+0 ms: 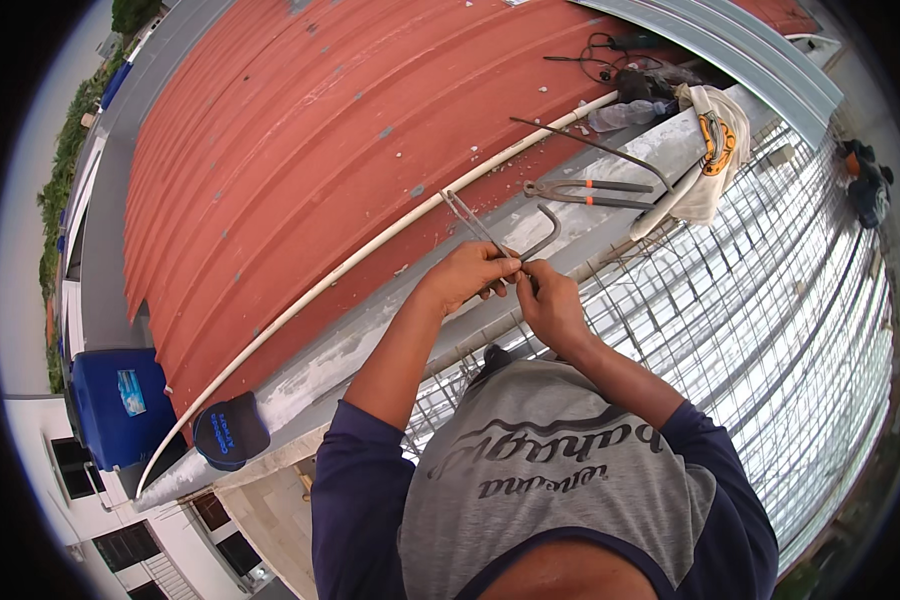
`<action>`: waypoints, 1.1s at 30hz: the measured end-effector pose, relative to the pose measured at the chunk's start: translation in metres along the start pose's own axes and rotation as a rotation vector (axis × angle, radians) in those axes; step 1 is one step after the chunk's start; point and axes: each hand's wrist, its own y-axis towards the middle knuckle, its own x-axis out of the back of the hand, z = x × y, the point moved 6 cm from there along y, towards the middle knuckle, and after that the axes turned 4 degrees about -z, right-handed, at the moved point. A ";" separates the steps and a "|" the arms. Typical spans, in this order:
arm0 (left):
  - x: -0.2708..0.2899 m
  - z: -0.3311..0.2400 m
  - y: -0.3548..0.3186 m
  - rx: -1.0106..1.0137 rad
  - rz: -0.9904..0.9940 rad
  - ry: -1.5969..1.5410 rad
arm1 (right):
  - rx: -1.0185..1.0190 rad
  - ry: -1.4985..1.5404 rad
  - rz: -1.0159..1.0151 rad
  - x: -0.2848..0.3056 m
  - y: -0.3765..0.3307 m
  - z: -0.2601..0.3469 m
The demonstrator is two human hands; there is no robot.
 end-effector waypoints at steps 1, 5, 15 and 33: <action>0.002 0.004 0.005 -0.011 0.019 0.002 | -0.024 0.003 0.004 0.000 0.000 0.000; -0.006 -0.006 0.000 -0.050 -0.063 0.057 | -0.222 0.084 0.028 0.011 -0.005 -0.002; -0.011 -0.014 -0.002 -0.097 -0.138 0.215 | 0.126 -0.405 0.274 0.015 -0.004 0.027; 0.003 -0.011 -0.009 -0.226 -0.247 0.235 | 0.204 -0.363 0.086 0.053 0.022 -0.008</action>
